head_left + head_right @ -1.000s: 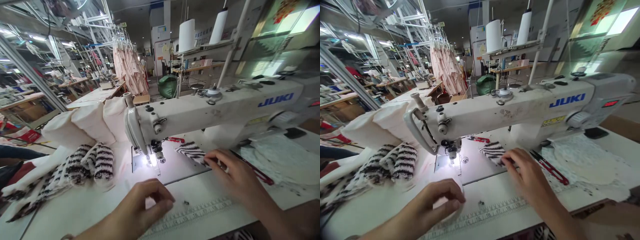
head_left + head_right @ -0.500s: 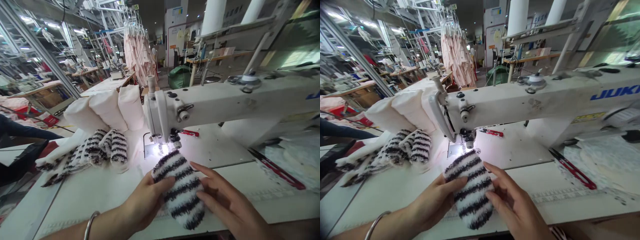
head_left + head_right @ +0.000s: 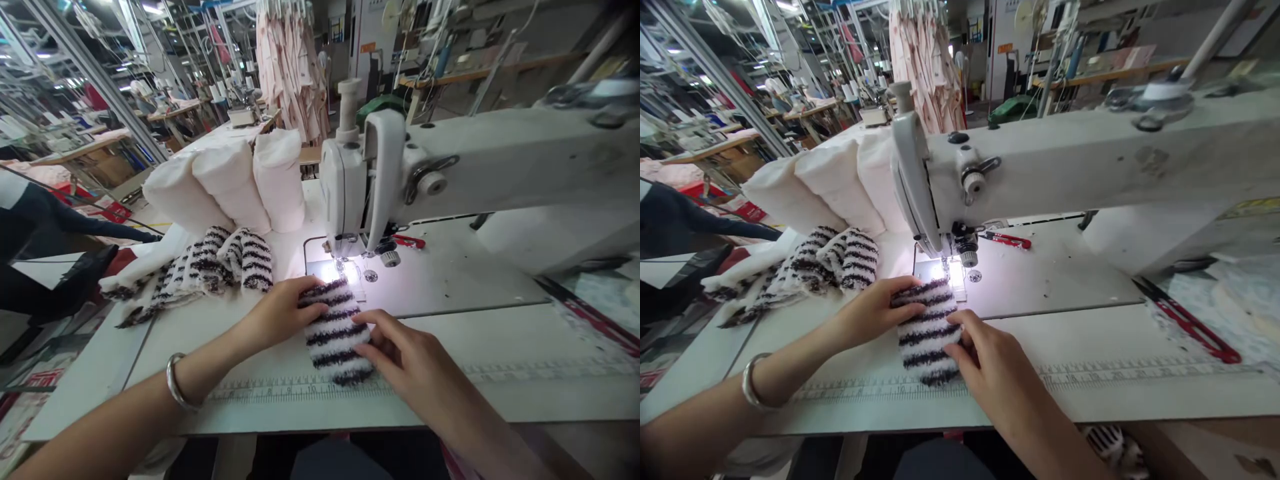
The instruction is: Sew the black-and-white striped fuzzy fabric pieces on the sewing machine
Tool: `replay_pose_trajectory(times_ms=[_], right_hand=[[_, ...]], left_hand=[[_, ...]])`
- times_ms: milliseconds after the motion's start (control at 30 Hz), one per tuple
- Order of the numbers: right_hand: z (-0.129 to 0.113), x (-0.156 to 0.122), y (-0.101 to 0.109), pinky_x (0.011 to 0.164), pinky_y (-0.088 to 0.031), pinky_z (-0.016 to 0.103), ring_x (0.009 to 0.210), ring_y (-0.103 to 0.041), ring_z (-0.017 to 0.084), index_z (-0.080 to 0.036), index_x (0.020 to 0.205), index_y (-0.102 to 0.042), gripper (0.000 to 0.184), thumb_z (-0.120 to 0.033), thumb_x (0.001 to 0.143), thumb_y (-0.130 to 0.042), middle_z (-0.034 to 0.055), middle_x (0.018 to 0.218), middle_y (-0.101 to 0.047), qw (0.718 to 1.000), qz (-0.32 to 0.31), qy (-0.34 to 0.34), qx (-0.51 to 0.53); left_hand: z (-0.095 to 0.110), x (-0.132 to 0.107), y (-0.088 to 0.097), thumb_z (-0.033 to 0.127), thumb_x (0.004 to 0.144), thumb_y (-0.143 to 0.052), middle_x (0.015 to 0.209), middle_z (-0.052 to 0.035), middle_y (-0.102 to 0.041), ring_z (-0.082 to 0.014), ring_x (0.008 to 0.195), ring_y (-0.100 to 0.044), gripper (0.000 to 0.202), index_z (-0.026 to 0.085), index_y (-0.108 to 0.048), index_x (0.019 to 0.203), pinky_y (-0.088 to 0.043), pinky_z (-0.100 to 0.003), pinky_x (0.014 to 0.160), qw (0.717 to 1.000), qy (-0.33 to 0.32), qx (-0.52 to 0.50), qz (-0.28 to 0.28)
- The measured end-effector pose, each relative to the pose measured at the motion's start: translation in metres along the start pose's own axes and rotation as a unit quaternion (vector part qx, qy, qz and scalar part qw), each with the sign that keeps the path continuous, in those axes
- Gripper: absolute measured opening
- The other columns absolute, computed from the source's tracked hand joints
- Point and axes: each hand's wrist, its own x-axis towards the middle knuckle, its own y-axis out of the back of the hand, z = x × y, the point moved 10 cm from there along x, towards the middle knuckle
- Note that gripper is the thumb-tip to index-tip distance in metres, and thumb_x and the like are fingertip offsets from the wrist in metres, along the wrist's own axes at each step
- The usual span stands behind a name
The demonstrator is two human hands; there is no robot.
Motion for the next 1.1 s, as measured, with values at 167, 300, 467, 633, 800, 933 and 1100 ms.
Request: replay_pose_trajectory(times_ms=[167, 300, 467, 633, 800, 933, 1100], right_hand=[[-0.003, 0.004, 0.01, 0.049, -0.037, 0.02, 0.048, -0.048, 0.008, -0.027, 0.103, -0.057, 0.018, -0.034, 0.088, -0.05, -0.0082, 0.062, -0.052, 1.0, 0.017, -0.001, 0.018], [0.0, 0.008, 0.003, 0.051, -0.04, 0.02, 0.05, -0.051, 0.008, -0.025, 0.103, -0.058, 0.017, -0.028, 0.088, -0.051, -0.0081, 0.06, -0.054, 1.0, -0.001, 0.002, -0.017], [0.001, 0.004, -0.003, 0.054, -0.048, 0.024, 0.062, -0.062, 0.014, -0.021, 0.114, -0.056, 0.027, -0.022, 0.087, -0.049, -0.001, 0.075, -0.065, 0.993, 0.023, 0.05, -0.107], [-0.018, -0.011, -0.005, 0.054, -0.053, 0.027, 0.069, -0.067, 0.017, -0.015, 0.12, -0.053, 0.033, -0.018, 0.09, -0.041, 0.005, 0.087, -0.07, 0.964, 0.105, 0.143, -0.197], [-0.028, -0.021, -0.016, 0.049, -0.051, 0.025, 0.063, -0.064, 0.015, -0.01, 0.129, -0.046, 0.045, -0.005, 0.085, -0.038, 0.003, 0.079, -0.066, 0.934, 0.139, 0.189, -0.269], [-0.031, -0.023, -0.018, 0.047, -0.048, 0.024, 0.055, -0.059, 0.012, -0.006, 0.131, -0.045, 0.049, -0.003, 0.082, -0.043, -0.0003, 0.07, -0.06, 0.921, 0.15, 0.214, -0.288], [-0.034, -0.023, -0.018, 0.048, -0.047, 0.023, 0.049, -0.056, 0.011, -0.002, 0.123, -0.052, 0.045, 0.001, 0.079, -0.046, -0.0018, 0.062, -0.058, 0.912, 0.175, 0.21, -0.305]], left_hand=[[0.003, 0.008, 0.009, 0.031, 0.081, -0.059, 0.081, -0.0005, -0.067, -0.019, 0.076, -0.06, 0.016, 0.02, -0.066, 0.089, -0.044, -0.026, 0.064, 1.0, 0.0, -0.025, -0.009], [-0.001, 0.008, 0.005, 0.032, 0.083, -0.059, 0.083, 0.0003, -0.067, -0.0177, 0.076, -0.06, 0.016, 0.019, -0.064, 0.091, -0.044, -0.025, 0.063, 0.999, 0.024, 0.022, -0.028], [0.004, 0.006, -0.001, 0.033, 0.084, -0.06, 0.079, 0.0012, -0.066, -0.0153, 0.069, -0.059, 0.015, 0.019, -0.062, 0.09, -0.042, -0.023, 0.058, 0.994, 0.011, 0.109, -0.007], [0.017, 0.009, 0.005, 0.028, 0.09, -0.051, 0.09, -0.0034, -0.066, -0.017, 0.077, -0.059, 0.015, 0.018, -0.06, 0.097, -0.043, -0.027, 0.066, 0.97, -0.062, 0.226, 0.06], [0.005, 0.016, 0.004, 0.027, 0.087, -0.056, 0.077, 0.0014, -0.065, -0.0135, 0.062, -0.056, 0.015, 0.021, -0.06, 0.1, -0.04, -0.025, 0.058, 0.971, -0.031, 0.233, 0.05], [0.002, 0.018, 0.006, 0.028, 0.087, -0.054, 0.07, 0.0034, -0.061, -0.0125, 0.06, -0.054, 0.009, 0.02, -0.058, 0.086, -0.039, -0.025, 0.059, 0.972, -0.012, 0.226, 0.062], [-0.002, 0.017, 0.005, 0.029, 0.087, -0.05, 0.067, 0.0043, -0.057, -0.0119, 0.056, -0.049, 0.012, 0.021, -0.056, 0.081, -0.037, -0.024, 0.054, 0.973, 0.007, 0.226, 0.052]])
